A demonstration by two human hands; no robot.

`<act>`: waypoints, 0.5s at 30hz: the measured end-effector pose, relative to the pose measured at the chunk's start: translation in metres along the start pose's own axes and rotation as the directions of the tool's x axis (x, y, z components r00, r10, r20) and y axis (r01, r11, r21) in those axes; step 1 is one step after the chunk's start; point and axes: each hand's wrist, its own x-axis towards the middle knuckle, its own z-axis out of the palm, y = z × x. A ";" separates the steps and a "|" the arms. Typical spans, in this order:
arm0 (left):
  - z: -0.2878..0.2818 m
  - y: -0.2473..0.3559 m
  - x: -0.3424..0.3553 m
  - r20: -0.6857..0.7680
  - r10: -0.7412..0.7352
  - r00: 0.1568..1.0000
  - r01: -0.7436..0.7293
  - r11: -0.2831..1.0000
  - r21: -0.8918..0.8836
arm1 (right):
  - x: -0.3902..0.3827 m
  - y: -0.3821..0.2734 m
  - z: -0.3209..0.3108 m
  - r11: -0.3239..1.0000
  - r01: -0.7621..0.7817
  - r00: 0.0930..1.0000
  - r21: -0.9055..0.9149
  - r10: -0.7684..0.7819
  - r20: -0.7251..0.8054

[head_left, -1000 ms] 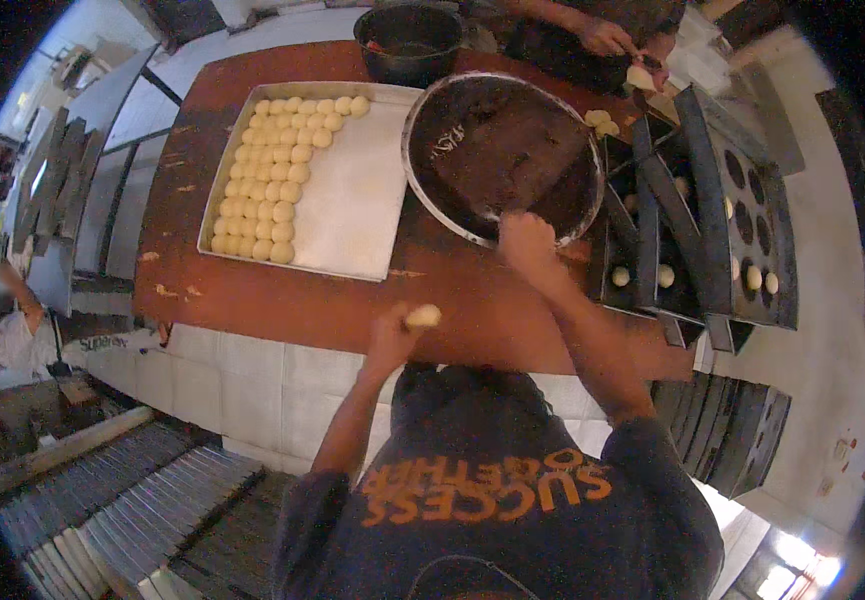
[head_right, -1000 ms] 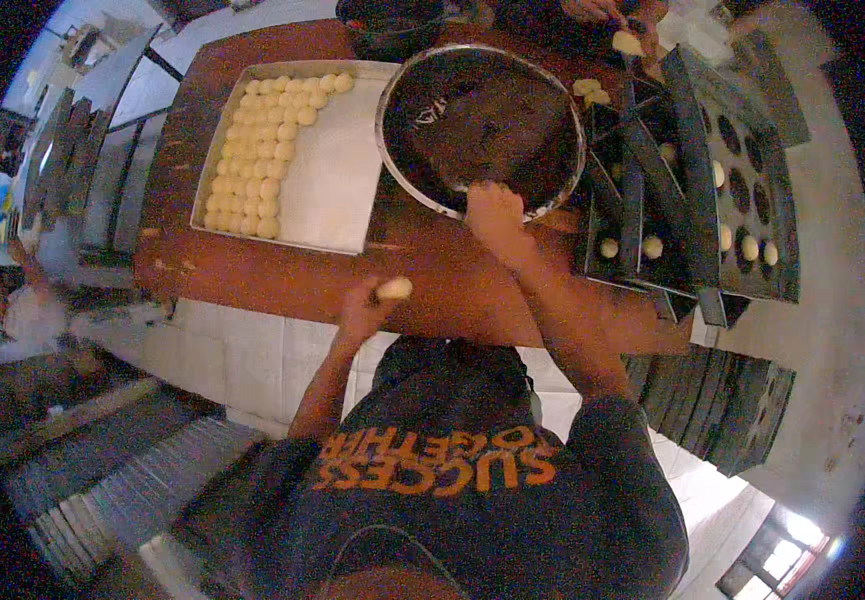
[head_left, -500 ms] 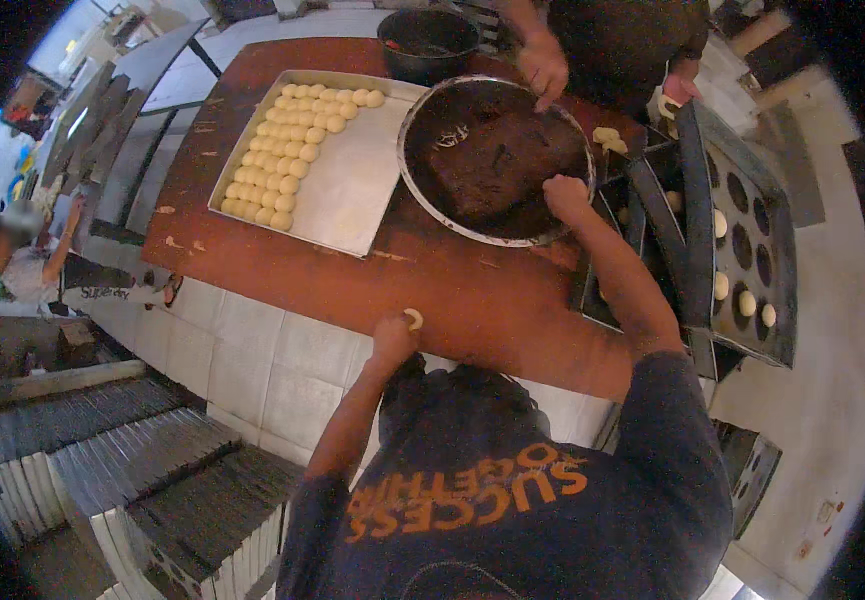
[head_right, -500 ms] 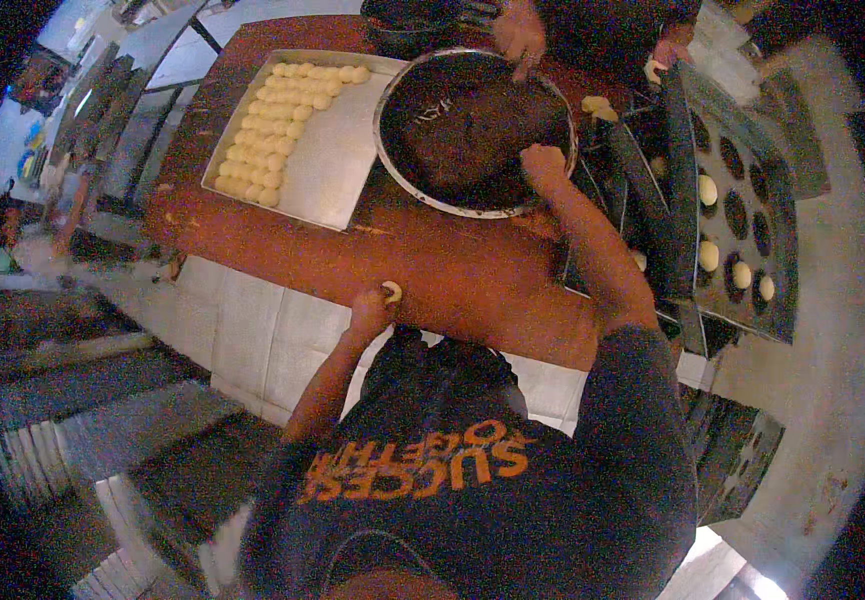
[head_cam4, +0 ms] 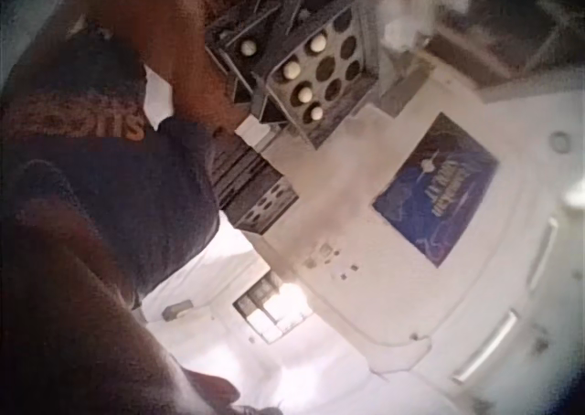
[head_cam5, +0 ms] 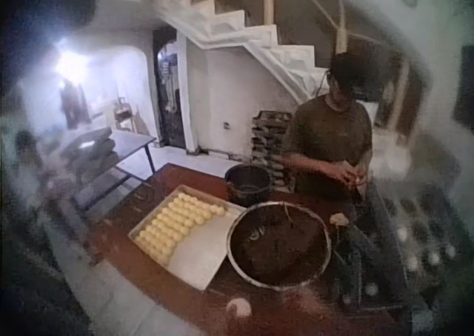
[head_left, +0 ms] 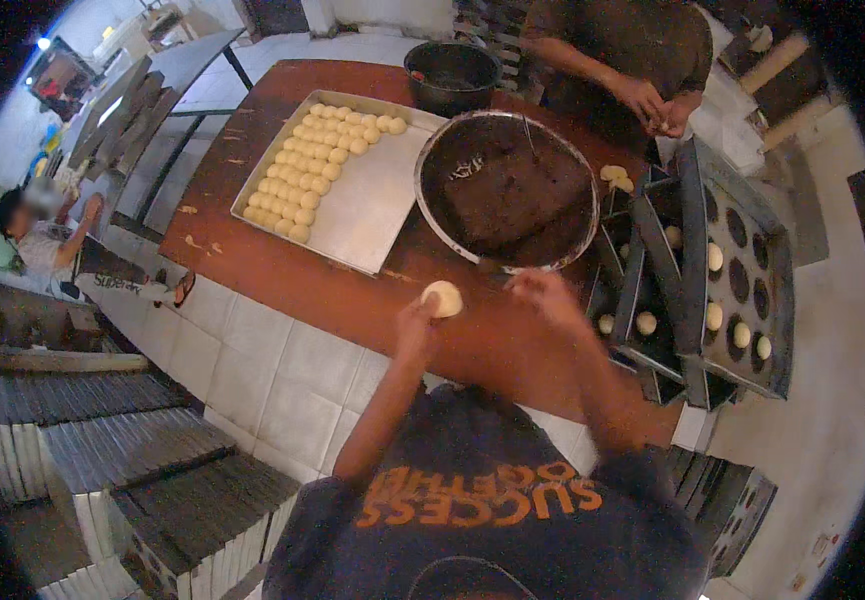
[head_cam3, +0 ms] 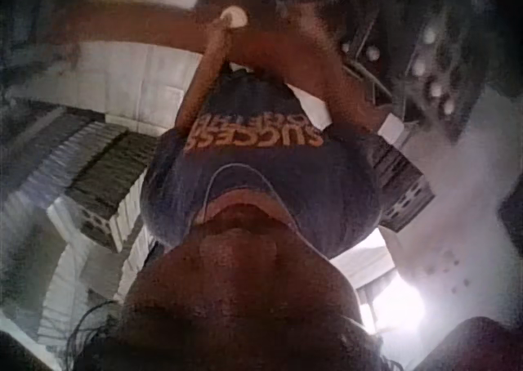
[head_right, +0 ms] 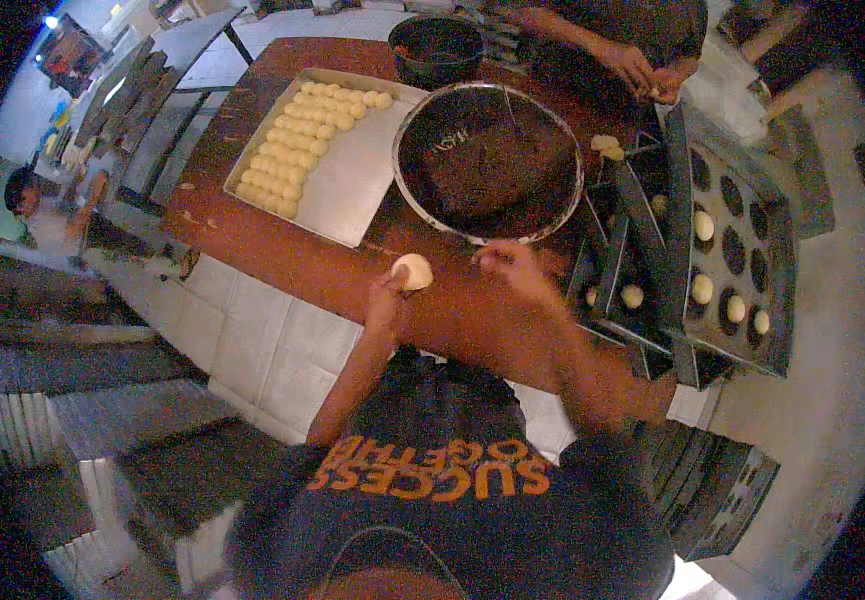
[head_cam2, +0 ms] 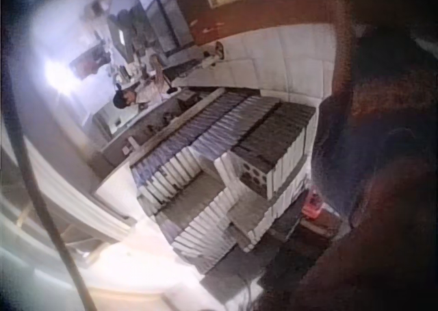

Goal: The person prepares small dough balls by filling them with a chocolate mixture and placing them on baking trays.

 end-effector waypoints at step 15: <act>-0.040 0.091 0.045 -0.030 0.034 0.999 -0.044 0.842 -0.538 | 0.036 -0.002 0.047 0.698 -0.067 0.906 -0.713 -0.257 -0.336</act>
